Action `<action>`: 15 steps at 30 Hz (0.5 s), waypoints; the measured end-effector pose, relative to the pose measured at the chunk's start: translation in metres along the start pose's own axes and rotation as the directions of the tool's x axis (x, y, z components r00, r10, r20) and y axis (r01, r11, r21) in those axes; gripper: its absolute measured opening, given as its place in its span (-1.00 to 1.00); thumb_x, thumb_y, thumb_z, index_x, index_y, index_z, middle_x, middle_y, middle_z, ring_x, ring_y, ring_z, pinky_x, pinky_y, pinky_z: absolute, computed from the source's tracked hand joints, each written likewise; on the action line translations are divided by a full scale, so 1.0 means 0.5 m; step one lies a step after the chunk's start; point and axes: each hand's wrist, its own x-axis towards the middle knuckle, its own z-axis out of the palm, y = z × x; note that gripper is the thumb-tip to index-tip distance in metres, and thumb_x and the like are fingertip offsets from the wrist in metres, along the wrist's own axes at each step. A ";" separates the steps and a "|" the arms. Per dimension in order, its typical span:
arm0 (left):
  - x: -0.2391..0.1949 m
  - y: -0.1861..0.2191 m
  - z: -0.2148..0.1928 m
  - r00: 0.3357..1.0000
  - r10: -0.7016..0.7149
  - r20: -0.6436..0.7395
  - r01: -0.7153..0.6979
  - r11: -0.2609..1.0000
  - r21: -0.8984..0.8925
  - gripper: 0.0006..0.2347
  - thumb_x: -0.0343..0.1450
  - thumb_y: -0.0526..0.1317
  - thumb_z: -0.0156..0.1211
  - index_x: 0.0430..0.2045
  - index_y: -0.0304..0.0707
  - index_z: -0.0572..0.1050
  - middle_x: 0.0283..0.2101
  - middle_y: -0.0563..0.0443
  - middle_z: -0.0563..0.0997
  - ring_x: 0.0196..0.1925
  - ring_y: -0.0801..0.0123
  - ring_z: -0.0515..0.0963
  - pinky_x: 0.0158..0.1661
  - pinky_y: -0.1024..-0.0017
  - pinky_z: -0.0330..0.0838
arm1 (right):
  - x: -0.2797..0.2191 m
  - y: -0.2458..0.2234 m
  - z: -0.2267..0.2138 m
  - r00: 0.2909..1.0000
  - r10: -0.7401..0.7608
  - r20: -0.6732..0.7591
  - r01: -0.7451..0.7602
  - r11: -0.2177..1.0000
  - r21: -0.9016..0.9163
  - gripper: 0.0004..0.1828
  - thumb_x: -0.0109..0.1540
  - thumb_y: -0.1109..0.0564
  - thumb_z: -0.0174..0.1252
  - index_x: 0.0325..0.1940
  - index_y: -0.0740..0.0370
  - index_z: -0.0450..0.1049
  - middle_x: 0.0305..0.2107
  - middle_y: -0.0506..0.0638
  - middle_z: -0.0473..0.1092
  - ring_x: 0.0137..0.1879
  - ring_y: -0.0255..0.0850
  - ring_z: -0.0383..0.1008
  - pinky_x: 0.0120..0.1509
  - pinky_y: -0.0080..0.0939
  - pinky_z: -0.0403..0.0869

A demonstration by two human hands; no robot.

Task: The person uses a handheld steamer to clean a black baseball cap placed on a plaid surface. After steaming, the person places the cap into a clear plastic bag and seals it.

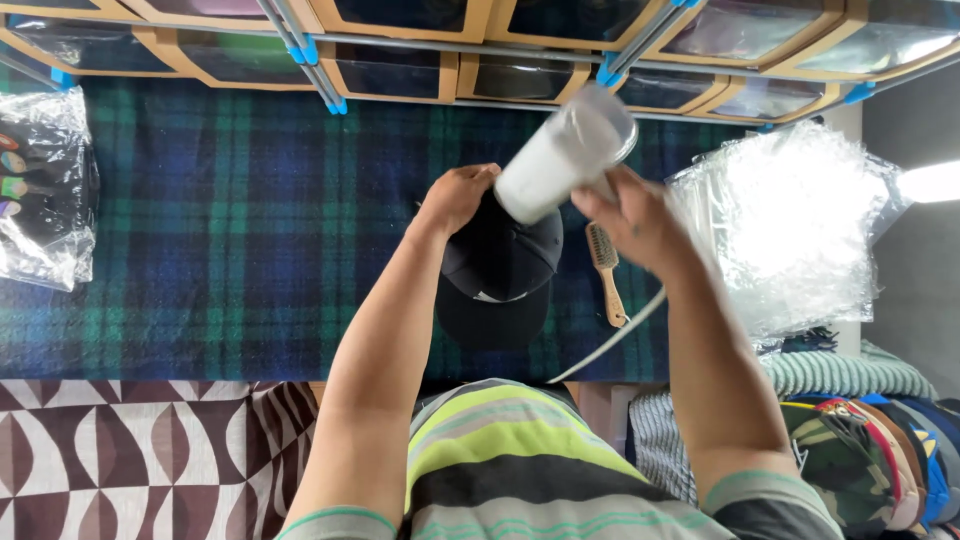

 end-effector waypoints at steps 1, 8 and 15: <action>0.001 -0.004 0.003 1.000 -0.001 0.003 0.001 1.000 0.003 -0.58 0.46 0.14 -0.05 0.13 0.11 0.57 0.16 0.13 0.62 0.26 0.11 0.54 0.26 0.18 0.39 | 0.022 0.031 -0.006 1.000 0.004 -0.001 -0.004 1.000 0.002 -0.50 0.40 -0.24 0.13 0.00 0.29 0.48 -0.45 0.33 0.49 -0.21 0.32 0.56 -0.21 0.21 0.51; -0.034 0.017 -0.005 0.999 -0.040 0.006 0.041 0.999 -0.025 -0.57 0.44 0.20 0.01 0.13 0.20 0.56 0.14 0.12 0.63 0.27 0.13 0.52 0.27 0.19 0.37 | 0.018 0.288 0.044 0.805 0.533 0.261 -0.581 0.617 0.532 -0.47 0.32 -0.40 0.14 -0.10 0.11 0.47 -0.61 0.16 0.40 -0.65 -0.04 0.46 -0.64 -0.01 0.52; -0.018 0.005 -0.006 0.997 -0.074 0.009 0.075 0.996 -0.050 -0.56 0.42 0.25 0.02 0.12 0.28 0.56 0.13 0.16 0.63 0.26 0.20 0.53 0.27 0.24 0.38 | -0.202 0.344 0.183 0.571 0.699 0.430 -0.696 0.134 0.706 -0.42 0.38 -0.31 0.08 -0.14 0.33 0.37 -0.58 0.25 0.37 -0.60 0.01 0.43 -0.60 -0.06 0.45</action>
